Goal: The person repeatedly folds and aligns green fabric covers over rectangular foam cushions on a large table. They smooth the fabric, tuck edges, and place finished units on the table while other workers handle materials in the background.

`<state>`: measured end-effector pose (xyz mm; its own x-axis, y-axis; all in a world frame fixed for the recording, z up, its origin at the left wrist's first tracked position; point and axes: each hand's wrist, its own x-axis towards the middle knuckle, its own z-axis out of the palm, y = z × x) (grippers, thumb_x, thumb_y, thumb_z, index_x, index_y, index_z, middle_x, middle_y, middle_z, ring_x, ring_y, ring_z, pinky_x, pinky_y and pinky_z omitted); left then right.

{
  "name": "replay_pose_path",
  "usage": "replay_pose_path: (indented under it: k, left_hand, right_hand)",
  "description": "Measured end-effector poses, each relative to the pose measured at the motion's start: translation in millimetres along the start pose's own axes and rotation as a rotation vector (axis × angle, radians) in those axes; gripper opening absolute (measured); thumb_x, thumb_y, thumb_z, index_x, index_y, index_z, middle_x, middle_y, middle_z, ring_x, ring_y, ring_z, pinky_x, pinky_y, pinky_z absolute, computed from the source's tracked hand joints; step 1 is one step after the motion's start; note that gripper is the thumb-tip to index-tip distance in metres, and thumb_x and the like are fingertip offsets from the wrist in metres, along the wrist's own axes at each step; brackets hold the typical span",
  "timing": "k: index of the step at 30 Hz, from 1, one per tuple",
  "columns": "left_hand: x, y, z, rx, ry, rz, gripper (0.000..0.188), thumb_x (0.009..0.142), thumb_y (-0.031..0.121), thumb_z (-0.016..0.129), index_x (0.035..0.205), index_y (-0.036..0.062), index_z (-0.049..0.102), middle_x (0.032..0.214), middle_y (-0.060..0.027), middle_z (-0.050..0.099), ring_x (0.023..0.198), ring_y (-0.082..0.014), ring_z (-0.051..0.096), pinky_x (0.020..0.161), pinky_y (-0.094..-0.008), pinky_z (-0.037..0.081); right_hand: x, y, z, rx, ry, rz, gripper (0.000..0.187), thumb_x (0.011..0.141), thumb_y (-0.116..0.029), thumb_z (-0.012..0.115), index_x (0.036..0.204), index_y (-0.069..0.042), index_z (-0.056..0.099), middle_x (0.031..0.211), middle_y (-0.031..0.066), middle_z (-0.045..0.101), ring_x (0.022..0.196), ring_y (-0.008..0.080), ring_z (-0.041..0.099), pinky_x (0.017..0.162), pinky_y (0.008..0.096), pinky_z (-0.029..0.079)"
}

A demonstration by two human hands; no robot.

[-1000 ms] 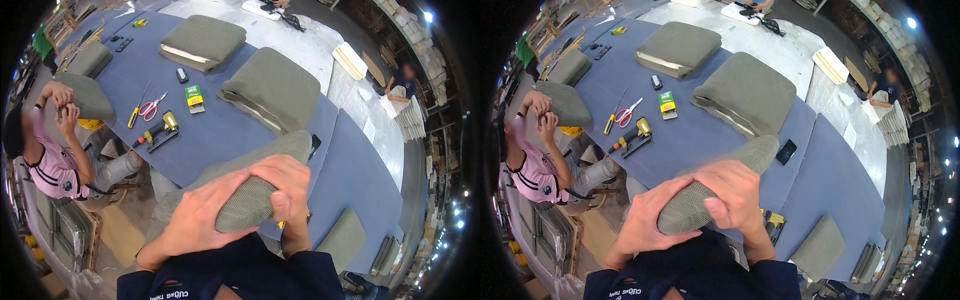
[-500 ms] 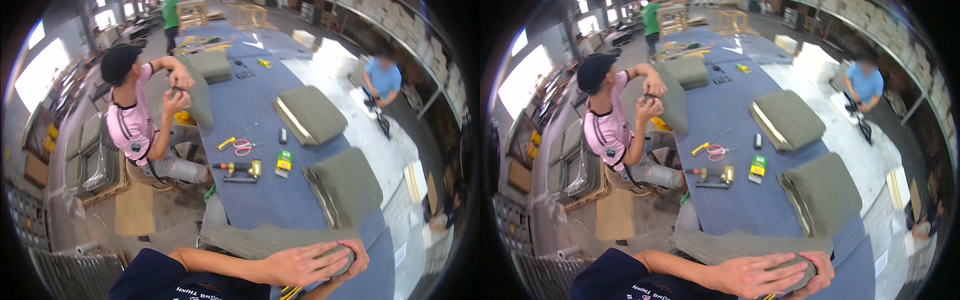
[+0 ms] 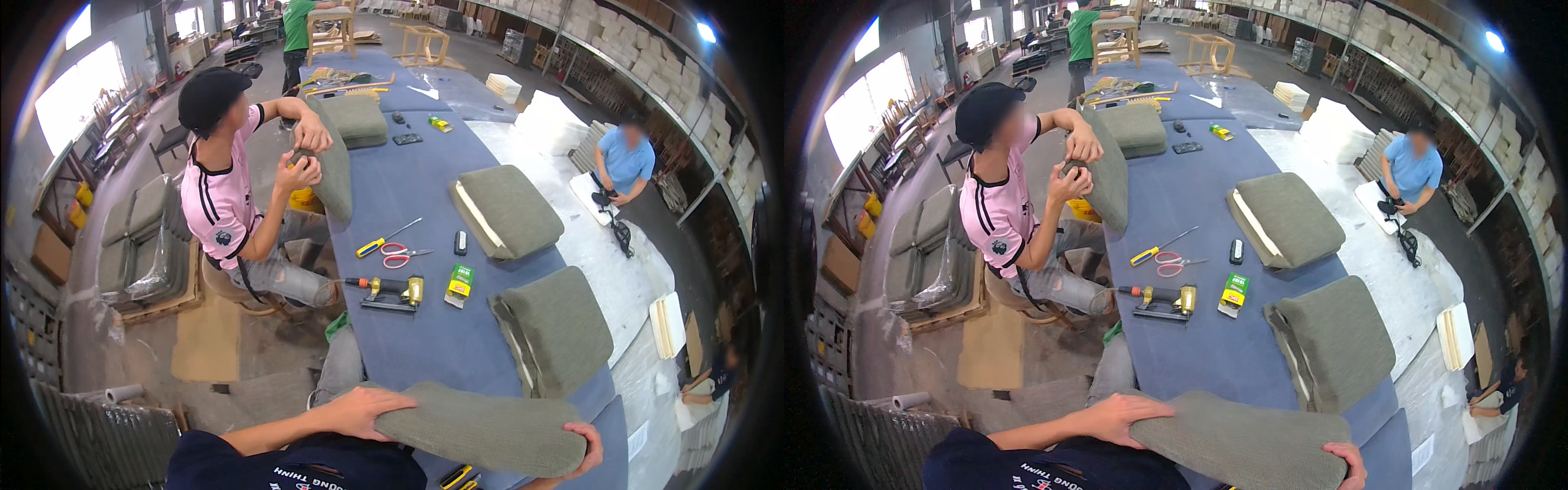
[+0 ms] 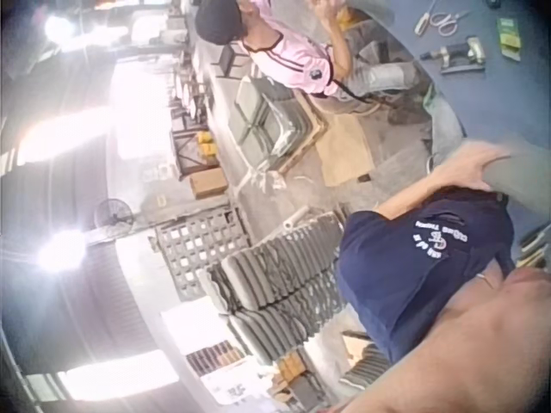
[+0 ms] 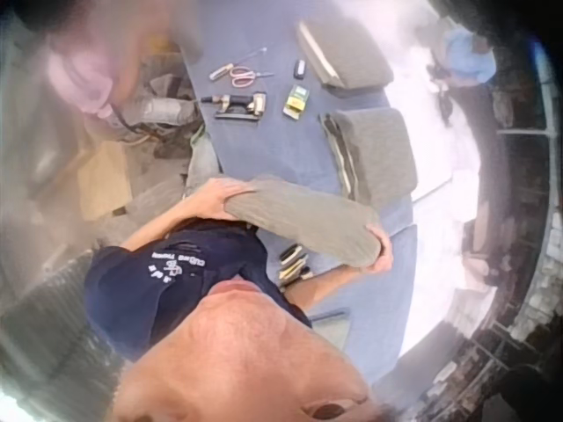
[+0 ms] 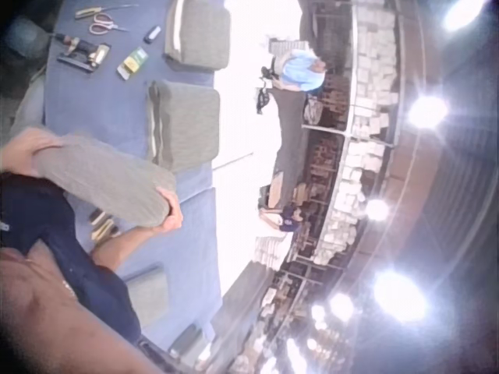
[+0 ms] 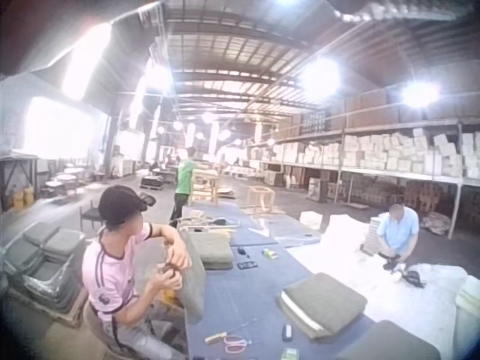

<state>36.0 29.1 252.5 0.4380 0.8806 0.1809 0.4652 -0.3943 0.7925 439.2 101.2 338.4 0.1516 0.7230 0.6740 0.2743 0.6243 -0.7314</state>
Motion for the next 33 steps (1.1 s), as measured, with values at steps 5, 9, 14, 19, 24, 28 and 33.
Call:
replay_pose_path:
  k: [5, 9, 14, 19, 24, 28, 33]
  left_hand:
    - [-39, -24, 12, -0.181, 0.024, -0.138, 0.078, 0.08, 0.026, 0.086, 0.148, 0.0133, 0.05, 0.135, -0.0148, 0.066, 0.113, -0.0366, 0.068, 0.093, -0.0423, 0.058]
    - [-42, -18, 11, -0.296, 0.068, -0.199, 0.069, 0.081, 0.021, 0.087, 0.142, 0.0083, 0.057, 0.109, -0.0178, 0.074, 0.097, -0.0392, 0.073, 0.083, -0.0412, 0.059]
    - [-35, 61, -49, -0.02, 0.065, -0.123, 0.069, 0.078, 0.034, 0.09, 0.132, 0.0002, 0.062, 0.09, -0.0222, 0.073, 0.08, -0.0356, 0.074, 0.069, -0.0394, 0.058]
    - [3, 95, -48, 0.249, 0.168, -0.134, 0.061, 0.073, 0.037, 0.092, 0.115, -0.0001, 0.068, 0.083, -0.0144, 0.07, 0.071, -0.0308, 0.07, 0.067, -0.0378, 0.056]
    - [19, 78, -56, 0.304, 0.28, -0.022, 0.059, 0.068, 0.031, 0.092, 0.11, -0.0025, 0.069, 0.091, -0.0149, 0.071, 0.081, -0.032, 0.07, 0.073, -0.0392, 0.056]
    - [39, 96, -37, 0.297, 0.243, -0.025, 0.062, 0.071, 0.029, 0.091, 0.116, -0.0061, 0.067, 0.101, -0.0202, 0.072, 0.087, -0.0337, 0.071, 0.076, -0.0392, 0.058]
    - [60, 123, -13, 0.411, 0.208, 0.082, 0.078, 0.071, 0.045, 0.092, 0.115, -0.0144, 0.065, 0.098, -0.0226, 0.072, 0.088, -0.0363, 0.072, 0.076, -0.0408, 0.06]
  right_hand:
    - [-5, 0, -11, 0.002, 0.063, -0.069, 0.066, 0.105, -0.047, 0.031, 0.089, 0.006, 0.067, 0.078, 0.0193, 0.069, 0.072, 0.0255, 0.064, 0.073, 0.0367, 0.051]
    - [17, 6, -2, -0.134, 0.063, -0.011, 0.061, 0.104, -0.039, 0.032, 0.087, 0.008, 0.067, 0.073, 0.0203, 0.068, 0.069, 0.0258, 0.064, 0.069, 0.0393, 0.053]
    - [65, 45, 0, 0.094, 0.079, 0.161, 0.068, 0.105, -0.049, 0.031, 0.092, 0.005, 0.07, 0.082, 0.0191, 0.072, 0.079, 0.0278, 0.069, 0.078, 0.0385, 0.054]
    - [73, 96, 80, -0.152, -0.287, 0.124, 0.047, 0.103, -0.036, 0.051, 0.083, 0.002, 0.068, 0.081, 0.0103, 0.071, 0.081, 0.021, 0.065, 0.08, 0.0345, 0.049]
    - [77, 88, 127, -0.24, -0.109, -0.005, 0.038, 0.099, -0.023, 0.053, 0.075, 0.003, 0.066, 0.073, 0.008, 0.065, 0.072, 0.0168, 0.057, 0.072, 0.0342, 0.045]
    - [92, 132, 101, 0.023, -0.126, 0.128, 0.039, 0.097, -0.022, 0.051, 0.071, 0.003, 0.066, 0.07, 0.0067, 0.065, 0.069, 0.0134, 0.056, 0.067, 0.0305, 0.043]
    - [109, 148, 78, 0.203, -0.095, 0.292, 0.038, 0.096, -0.021, 0.051, 0.069, 0.003, 0.065, 0.069, 0.0092, 0.067, 0.067, 0.0149, 0.06, 0.067, 0.0286, 0.045]
